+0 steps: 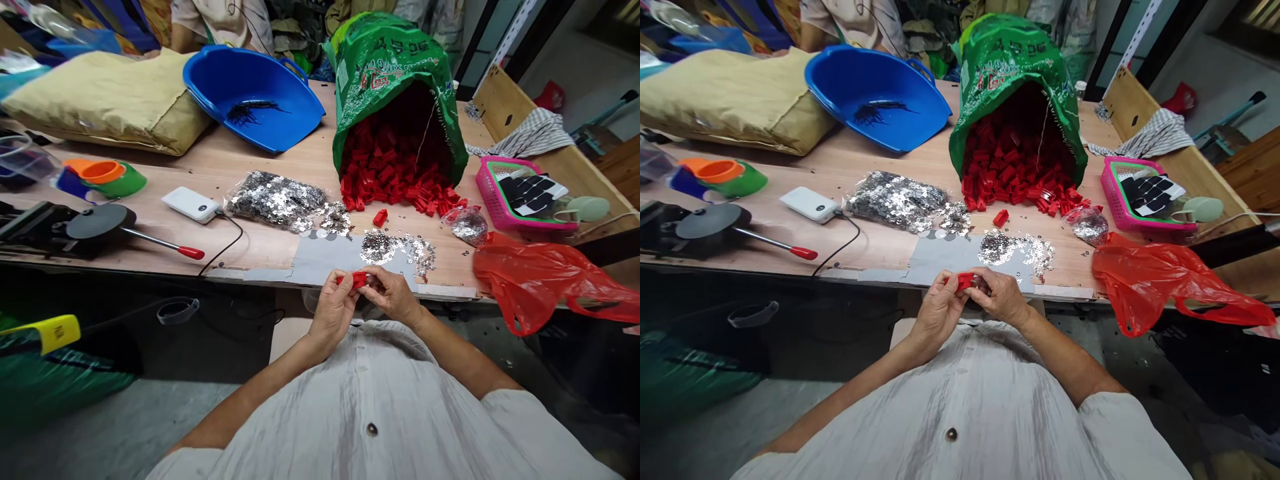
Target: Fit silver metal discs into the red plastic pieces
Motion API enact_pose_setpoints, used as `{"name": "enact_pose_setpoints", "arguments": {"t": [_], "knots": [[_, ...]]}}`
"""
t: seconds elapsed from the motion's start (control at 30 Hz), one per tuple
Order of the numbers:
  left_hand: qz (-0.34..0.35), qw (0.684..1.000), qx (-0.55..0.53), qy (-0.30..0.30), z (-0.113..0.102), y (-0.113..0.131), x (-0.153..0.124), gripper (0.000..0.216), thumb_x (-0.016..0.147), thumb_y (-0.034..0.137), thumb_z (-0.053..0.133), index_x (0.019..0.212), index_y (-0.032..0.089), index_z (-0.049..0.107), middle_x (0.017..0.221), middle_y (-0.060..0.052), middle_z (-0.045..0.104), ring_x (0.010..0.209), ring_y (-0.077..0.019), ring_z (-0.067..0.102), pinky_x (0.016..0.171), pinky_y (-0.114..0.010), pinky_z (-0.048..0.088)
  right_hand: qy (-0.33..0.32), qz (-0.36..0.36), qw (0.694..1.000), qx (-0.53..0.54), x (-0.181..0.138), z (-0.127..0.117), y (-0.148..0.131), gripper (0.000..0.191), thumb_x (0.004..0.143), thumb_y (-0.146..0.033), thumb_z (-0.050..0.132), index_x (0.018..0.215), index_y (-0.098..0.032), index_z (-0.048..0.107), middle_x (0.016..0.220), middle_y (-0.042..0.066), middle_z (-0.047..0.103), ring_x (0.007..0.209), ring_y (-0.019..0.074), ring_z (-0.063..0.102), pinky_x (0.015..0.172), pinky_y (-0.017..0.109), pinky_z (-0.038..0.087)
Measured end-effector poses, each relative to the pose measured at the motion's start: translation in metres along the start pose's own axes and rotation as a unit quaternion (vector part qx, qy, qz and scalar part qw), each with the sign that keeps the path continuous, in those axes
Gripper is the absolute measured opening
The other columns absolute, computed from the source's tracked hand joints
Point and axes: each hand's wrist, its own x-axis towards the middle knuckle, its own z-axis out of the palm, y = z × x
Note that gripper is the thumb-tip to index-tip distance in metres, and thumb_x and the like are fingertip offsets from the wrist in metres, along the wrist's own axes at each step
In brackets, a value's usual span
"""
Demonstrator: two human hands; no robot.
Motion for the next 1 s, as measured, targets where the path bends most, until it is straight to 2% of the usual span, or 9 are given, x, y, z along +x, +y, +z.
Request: {"name": "enact_pose_setpoints", "arguments": {"t": [0.07,0.17,0.23,0.3,0.4,0.53,0.73,0.9,1.0], "knots": [[-0.007,1.000,0.021,0.004,-0.005,0.000,0.000,0.028,0.073,0.026,0.081,0.075,0.017,0.054,0.082,0.001,0.071,0.079,-0.0114,0.068,0.086,-0.028,0.053,-0.030,0.008,1.000,-0.004,-0.001,-0.003,0.006,0.036,0.090,-0.038,0.059,0.122,-0.022,0.058,0.090,0.003,0.070,0.070,0.0136,0.061,0.069,0.025,0.045],[-0.052,0.998,0.027,0.014,-0.017,0.005,0.003,0.030,0.071,0.026,0.082,0.079,0.018,0.054,0.084,0.000,0.073,0.084,-0.0161,0.071,0.095,-0.037,0.052,-0.052,0.065,0.996,-0.030,0.003,-0.025,0.025,0.042,0.089,-0.036,0.062,0.128,-0.023,0.055,0.087,0.001,0.069,0.068,0.0137,0.060,0.069,0.026,0.045],[-0.070,0.997,0.026,0.028,-0.024,0.009,0.005,0.033,0.070,0.025,0.083,0.086,0.019,0.055,0.083,0.000,0.074,0.086,-0.0177,0.072,0.099,-0.041,0.050,-0.004,0.109,0.990,-0.091,0.009,-0.048,0.044,0.027,0.090,-0.032,0.059,0.115,-0.022,0.062,0.092,0.003,0.069,0.077,0.0161,0.062,0.073,0.028,0.045],[-0.078,0.996,0.034,0.038,-0.029,0.013,0.006,0.039,0.070,0.023,0.083,0.097,0.021,0.056,0.083,0.000,0.074,0.086,-0.0173,0.072,0.101,-0.041,0.049,0.041,0.145,0.969,-0.198,0.015,-0.069,0.062,0.016,0.091,-0.025,0.056,0.101,-0.020,0.066,0.101,0.007,0.069,0.092,0.0202,0.062,0.081,0.030,0.045],[-0.084,0.994,0.049,0.040,-0.031,0.013,0.006,0.047,0.068,0.021,0.083,0.106,0.021,0.055,0.087,0.000,0.073,0.086,-0.0161,0.072,0.101,-0.039,0.050,0.010,0.192,0.930,-0.313,0.022,-0.088,0.081,0.016,0.091,-0.021,0.053,0.098,-0.020,0.068,0.106,0.009,0.068,0.097,0.0220,0.061,0.081,0.031,0.043],[-0.082,0.993,0.076,0.045,-0.029,0.009,0.005,0.049,0.066,0.020,0.084,0.106,0.020,0.057,0.091,-0.001,0.073,0.087,-0.0159,0.072,0.097,-0.035,0.052,-0.048,0.207,0.907,-0.363,0.030,-0.087,0.086,0.017,0.092,-0.023,0.053,0.096,-0.021,0.069,0.103,0.008,0.068,0.095,0.0214,0.061,0.077,0.030,0.041],[-0.080,0.990,0.102,0.050,-0.028,0.007,0.005,0.049,0.067,0.019,0.083,0.108,0.019,0.056,0.092,-0.001,0.073,0.088,-0.0163,0.072,0.093,-0.033,0.052,-0.061,0.230,0.894,-0.380,0.040,-0.076,0.087,0.015,0.089,-0.032,0.059,0.095,-0.021,0.068,0.103,0.008,0.068,0.091,0.0217,0.061,0.073,0.030,0.041],[-0.076,0.990,0.108,0.055,-0.027,0.008,0.005,0.049,0.064,0.019,0.084,0.105,0.019,0.057,0.092,-0.001,0.073,0.086,-0.0157,0.072,0.091,-0.031,0.052,-0.083,0.222,0.904,-0.355,0.044,-0.076,0.090,0.010,0.087,-0.026,0.060,0.090,-0.020,0.066,0.100,0.008,0.069,0.091,0.0213,0.060,0.074,0.030,0.040],[-0.072,0.989,0.111,0.059,-0.027,0.009,0.005,0.048,0.063,0.019,0.085,0.103,0.019,0.058,0.091,-0.001,0.073,0.086,-0.0156,0.072,0.090,-0.031,0.053,-0.072,0.215,0.925,-0.306,0.042,-0.080,0.089,0.007,0.085,-0.024,0.059,0.090,-0.020,0.064,0.093,0.006,0.070,0.086,0.0200,0.060,0.074,0.029,0.040]]}}
